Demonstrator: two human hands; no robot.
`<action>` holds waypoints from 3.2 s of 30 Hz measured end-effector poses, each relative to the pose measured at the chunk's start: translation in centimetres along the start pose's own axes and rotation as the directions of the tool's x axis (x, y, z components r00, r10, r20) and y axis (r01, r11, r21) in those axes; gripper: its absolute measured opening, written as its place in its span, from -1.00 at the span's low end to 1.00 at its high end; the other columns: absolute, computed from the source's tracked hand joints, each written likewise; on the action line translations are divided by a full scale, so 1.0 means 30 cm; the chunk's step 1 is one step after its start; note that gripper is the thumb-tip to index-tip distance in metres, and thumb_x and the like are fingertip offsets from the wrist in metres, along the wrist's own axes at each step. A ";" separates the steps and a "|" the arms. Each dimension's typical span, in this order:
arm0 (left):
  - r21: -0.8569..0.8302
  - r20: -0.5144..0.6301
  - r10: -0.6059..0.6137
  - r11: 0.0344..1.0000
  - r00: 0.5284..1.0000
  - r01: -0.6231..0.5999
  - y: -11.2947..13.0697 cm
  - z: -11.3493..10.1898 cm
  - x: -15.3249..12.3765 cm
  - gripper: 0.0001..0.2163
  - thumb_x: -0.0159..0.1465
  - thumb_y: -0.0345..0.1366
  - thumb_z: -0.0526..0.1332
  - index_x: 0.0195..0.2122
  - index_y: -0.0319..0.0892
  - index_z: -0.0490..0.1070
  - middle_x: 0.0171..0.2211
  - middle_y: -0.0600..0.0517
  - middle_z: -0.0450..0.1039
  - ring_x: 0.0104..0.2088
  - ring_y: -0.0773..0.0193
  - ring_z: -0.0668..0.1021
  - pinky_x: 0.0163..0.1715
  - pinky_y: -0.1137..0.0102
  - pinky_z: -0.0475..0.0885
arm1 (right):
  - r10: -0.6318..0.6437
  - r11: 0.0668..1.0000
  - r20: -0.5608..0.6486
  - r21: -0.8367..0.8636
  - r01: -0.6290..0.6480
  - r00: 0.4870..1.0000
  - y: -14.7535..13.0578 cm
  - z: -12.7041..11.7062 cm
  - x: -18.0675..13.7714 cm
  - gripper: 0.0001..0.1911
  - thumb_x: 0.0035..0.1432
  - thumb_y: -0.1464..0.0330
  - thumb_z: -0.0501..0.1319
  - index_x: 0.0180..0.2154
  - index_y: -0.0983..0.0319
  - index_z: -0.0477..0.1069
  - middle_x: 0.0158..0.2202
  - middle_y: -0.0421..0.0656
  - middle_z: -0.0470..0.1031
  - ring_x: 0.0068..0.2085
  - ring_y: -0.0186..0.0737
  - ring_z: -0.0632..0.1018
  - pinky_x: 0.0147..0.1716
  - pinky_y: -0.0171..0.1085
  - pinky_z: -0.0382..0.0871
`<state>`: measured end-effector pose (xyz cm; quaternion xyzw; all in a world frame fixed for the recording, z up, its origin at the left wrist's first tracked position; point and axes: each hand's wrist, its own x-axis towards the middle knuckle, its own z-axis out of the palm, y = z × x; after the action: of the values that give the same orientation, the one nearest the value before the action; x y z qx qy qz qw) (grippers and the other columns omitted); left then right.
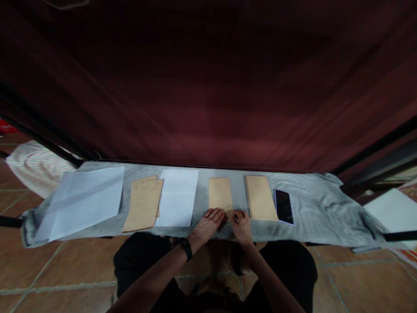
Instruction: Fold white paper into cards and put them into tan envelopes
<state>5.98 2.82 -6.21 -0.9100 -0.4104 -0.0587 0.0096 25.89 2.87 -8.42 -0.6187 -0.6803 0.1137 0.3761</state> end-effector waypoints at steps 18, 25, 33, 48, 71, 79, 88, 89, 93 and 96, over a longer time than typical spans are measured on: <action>0.045 -0.051 -0.093 0.994 0.994 0.095 0.053 -0.012 -0.021 -0.59 0.40 -0.46 0.01 0.26 -0.22 0.30 0.29 -0.10 0.31 0.29 0.18 0.35 0.27 0.21 0.22 | 0.042 0.999 0.153 0.007 -0.043 0.987 0.012 0.006 -0.015 -0.70 0.33 0.34 0.03 -0.10 0.20 0.52 -0.25 -0.06 0.55 -0.32 -0.20 0.61 -0.26 -0.25 0.55; -0.013 -0.065 -0.059 0.998 0.996 0.059 0.101 -0.017 -0.033 -0.54 0.47 -0.06 -0.01 0.33 -0.07 0.21 0.36 -0.03 0.20 0.38 0.09 0.18 0.36 0.03 0.01 | -0.272 0.958 0.301 -0.010 0.288 0.914 -0.009 0.015 0.100 -0.55 0.41 0.36 -0.06 0.23 0.25 0.35 0.25 0.02 0.39 0.26 -0.11 0.39 0.25 -0.03 0.30; -0.008 -0.045 -0.081 0.997 0.996 0.081 0.104 0.012 -0.038 -0.48 0.45 0.05 -0.04 0.40 0.13 0.04 0.44 0.08 -0.01 0.43 0.03 0.03 0.35 -0.12 -0.18 | -0.353 0.842 0.421 -0.246 0.480 0.835 0.038 0.074 0.247 -0.48 0.43 0.34 -0.04 0.36 0.21 0.12 0.39 -0.06 0.17 0.38 -0.17 0.22 0.34 -0.02 0.07; -0.034 -0.095 -0.061 0.998 0.994 0.059 0.098 0.002 -0.045 -0.42 0.43 0.11 -0.05 0.43 0.14 -0.08 0.45 0.07 -0.03 0.41 0.01 0.10 0.37 -0.11 -0.20 | -0.394 0.799 0.474 -0.247 0.548 0.787 -0.029 0.171 0.368 -0.47 0.44 0.18 -0.04 0.37 0.09 0.11 0.44 -0.16 0.04 0.40 -0.07 0.16 0.38 0.08 -0.09; -0.015 -0.052 -0.052 0.999 0.997 0.051 0.099 0.010 -0.042 -0.46 0.43 0.08 -0.02 0.34 -0.05 0.20 0.40 -0.03 0.11 0.41 0.07 0.12 0.37 -0.01 -0.04 | -0.408 0.838 0.451 -0.160 0.522 0.794 0.023 -0.074 0.004 -0.40 0.44 0.26 -0.03 0.42 0.24 -0.04 0.40 -0.06 0.15 0.39 -0.15 0.20 0.33 -0.01 0.15; -0.022 -0.091 -0.084 0.996 0.992 0.082 0.115 0.015 -0.109 -0.37 0.44 0.02 0.00 0.42 -0.24 -0.01 0.40 -0.17 0.10 0.39 0.11 0.17 0.35 0.15 0.13 | -0.404 0.832 0.461 -0.173 0.527 0.790 0.017 -0.173 -0.088 -0.41 0.41 0.25 0.06 0.40 0.13 0.04 0.39 -0.14 0.17 0.35 -0.11 0.27 0.37 0.02 0.05; -0.121 -0.050 -0.118 0.986 0.992 0.111 0.103 0.001 0.018 -0.49 0.49 -0.07 -0.08 0.37 -0.22 0.13 0.37 -0.12 0.18 0.37 0.17 0.24 0.34 0.17 0.17 | -0.383 0.852 0.445 -0.169 0.496 0.809 0.029 -0.176 -0.113 -0.46 0.40 0.33 0.03 0.37 0.17 0.11 0.35 -0.10 0.25 0.34 -0.10 0.28 0.35 0.08 0.11; -0.129 -0.043 -0.115 0.986 0.992 0.108 0.096 0.003 0.049 -0.50 0.49 -0.07 -0.08 0.36 -0.22 0.13 0.37 -0.12 0.18 0.37 0.18 0.23 0.34 0.17 0.16 | -0.380 0.857 0.436 -0.165 0.488 0.816 0.029 -0.172 -0.115 -0.46 0.40 0.33 0.03 0.36 0.16 0.13 0.34 -0.10 0.28 0.34 -0.09 0.29 0.34 0.09 0.12; -0.150 -0.046 -0.124 0.982 0.991 0.116 0.058 0.028 0.170 -0.49 0.49 -0.11 -0.11 0.36 -0.26 0.13 0.37 -0.14 0.16 0.38 0.16 0.21 0.35 0.15 0.12 | -0.342 0.881 0.409 -0.173 0.440 0.846 0.024 -0.162 -0.122 -0.48 0.40 0.32 0.04 0.34 0.14 0.17 0.30 -0.13 0.35 0.33 -0.10 0.31 0.35 0.07 0.11; -0.168 -0.053 -0.166 0.974 0.985 0.155 0.019 0.054 0.247 -0.48 0.48 -0.12 -0.12 0.38 -0.26 0.09 0.38 -0.14 0.15 0.39 0.14 0.19 0.36 0.11 0.06 | -0.340 0.877 0.404 -0.190 0.442 0.849 0.020 -0.160 -0.124 -0.45 0.40 0.34 0.03 0.37 0.09 0.10 0.32 -0.16 0.32 0.32 -0.12 0.32 0.36 0.04 0.10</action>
<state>11.42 8.08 -6.94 -0.8691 -0.4758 -0.1229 -0.0560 29.31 -1.95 -6.85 -0.4805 -0.8588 0.0491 0.1709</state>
